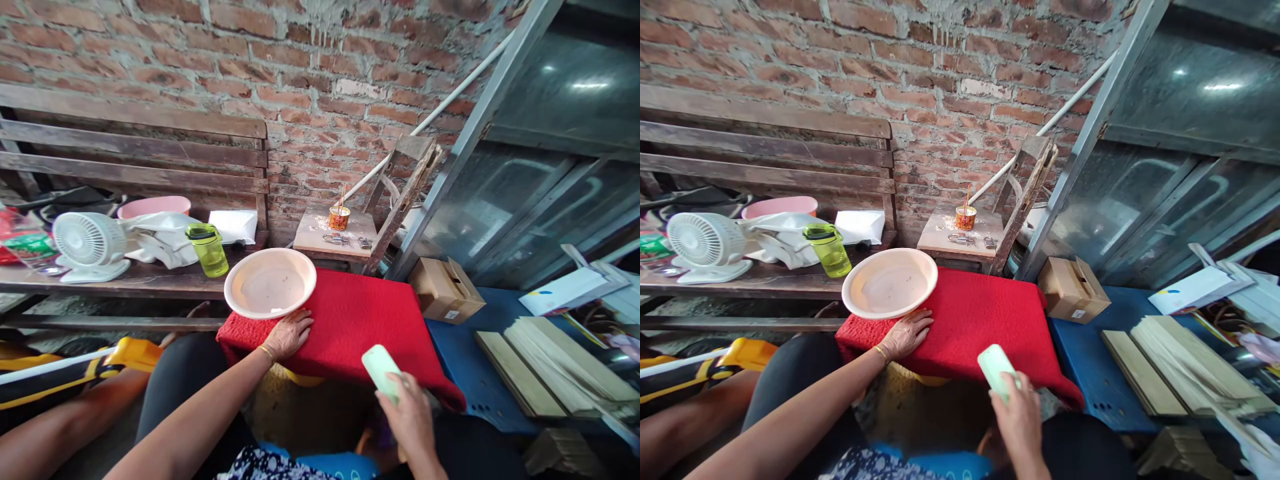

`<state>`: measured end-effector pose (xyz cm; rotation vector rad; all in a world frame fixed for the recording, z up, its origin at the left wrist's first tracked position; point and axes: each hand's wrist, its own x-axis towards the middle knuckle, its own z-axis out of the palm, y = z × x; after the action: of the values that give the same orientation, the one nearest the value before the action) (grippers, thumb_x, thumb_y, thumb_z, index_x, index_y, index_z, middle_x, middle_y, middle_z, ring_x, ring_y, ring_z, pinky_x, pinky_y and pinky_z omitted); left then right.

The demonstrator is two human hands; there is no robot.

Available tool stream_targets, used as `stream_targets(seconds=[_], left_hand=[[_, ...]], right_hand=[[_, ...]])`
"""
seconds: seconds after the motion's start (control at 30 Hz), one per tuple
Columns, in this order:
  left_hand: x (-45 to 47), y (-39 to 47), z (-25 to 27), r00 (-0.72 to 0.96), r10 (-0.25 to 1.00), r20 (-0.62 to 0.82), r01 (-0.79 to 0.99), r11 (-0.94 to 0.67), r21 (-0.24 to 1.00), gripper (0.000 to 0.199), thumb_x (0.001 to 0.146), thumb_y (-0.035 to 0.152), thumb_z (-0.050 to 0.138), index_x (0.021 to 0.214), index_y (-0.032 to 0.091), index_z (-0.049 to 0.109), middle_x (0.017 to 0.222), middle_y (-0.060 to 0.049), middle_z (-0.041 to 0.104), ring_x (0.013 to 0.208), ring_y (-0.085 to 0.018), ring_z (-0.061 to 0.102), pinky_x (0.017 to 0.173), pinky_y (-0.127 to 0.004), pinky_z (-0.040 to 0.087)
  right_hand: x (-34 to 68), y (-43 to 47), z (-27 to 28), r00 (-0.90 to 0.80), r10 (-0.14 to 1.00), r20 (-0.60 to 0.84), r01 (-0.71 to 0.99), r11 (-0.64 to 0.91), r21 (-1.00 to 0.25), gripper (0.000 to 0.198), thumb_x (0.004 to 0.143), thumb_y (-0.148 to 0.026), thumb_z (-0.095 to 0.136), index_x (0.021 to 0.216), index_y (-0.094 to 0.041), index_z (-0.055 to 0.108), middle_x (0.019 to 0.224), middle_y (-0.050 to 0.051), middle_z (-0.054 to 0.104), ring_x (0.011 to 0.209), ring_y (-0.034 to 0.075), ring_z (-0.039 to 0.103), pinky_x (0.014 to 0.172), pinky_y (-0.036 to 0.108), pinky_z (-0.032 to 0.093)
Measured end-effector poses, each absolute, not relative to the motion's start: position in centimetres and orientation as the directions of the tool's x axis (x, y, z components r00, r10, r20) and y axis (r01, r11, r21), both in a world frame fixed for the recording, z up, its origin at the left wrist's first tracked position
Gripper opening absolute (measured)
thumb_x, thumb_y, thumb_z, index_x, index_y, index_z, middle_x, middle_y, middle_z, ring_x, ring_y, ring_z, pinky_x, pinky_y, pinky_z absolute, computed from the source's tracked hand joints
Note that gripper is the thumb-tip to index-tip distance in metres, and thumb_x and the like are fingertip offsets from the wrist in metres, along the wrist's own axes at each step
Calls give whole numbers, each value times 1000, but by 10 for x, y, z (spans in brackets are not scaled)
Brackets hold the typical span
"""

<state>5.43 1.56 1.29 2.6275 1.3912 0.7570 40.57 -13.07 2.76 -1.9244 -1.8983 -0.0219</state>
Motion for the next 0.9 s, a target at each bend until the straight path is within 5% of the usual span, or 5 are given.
stream_targets(seconds=[0.13,0.2,0.43,0.57,0.9], left_hand=[[55,15,12,462,803,377,758,-578,303,31,98,21,52,122,24,71,137,-7,68,129,-22,63,118,-40,46],[55,15,12,460,807,370,758,-574,309,31,98,22,52,123,23,71,138,-7,68,130,-22,62,118,-40,45],[56,14,17,468,808,357,765,-573,293,32,99,21,50,123,23,71,138,-8,68,129,-23,63,118,-43,46],[57,13,20,472,806,357,766,-576,285,31,99,20,50,122,20,71,135,-10,69,126,-23,65,116,-43,48],[61,12,21,442,817,371,771,-557,310,28,96,21,57,119,23,72,135,-9,68,130,-25,62,116,-43,47]], right_hand=[[491,-143,45,456,863,217,878,-397,-266,53,88,-65,40,110,-28,70,100,17,69,83,37,69,71,50,55],[500,-143,52,514,835,196,846,-455,-279,56,87,-69,38,112,-29,69,99,17,69,80,38,68,69,51,55],[336,-120,52,-47,963,267,903,156,-402,26,87,-42,61,108,-29,70,103,8,70,89,27,69,79,39,55],[290,-112,48,-199,948,248,902,276,-333,25,83,-26,65,107,-30,70,102,4,70,90,23,68,80,35,52],[494,-132,62,457,890,-1,818,-420,-394,57,71,-79,51,100,-33,68,87,15,68,70,35,68,68,52,52]])
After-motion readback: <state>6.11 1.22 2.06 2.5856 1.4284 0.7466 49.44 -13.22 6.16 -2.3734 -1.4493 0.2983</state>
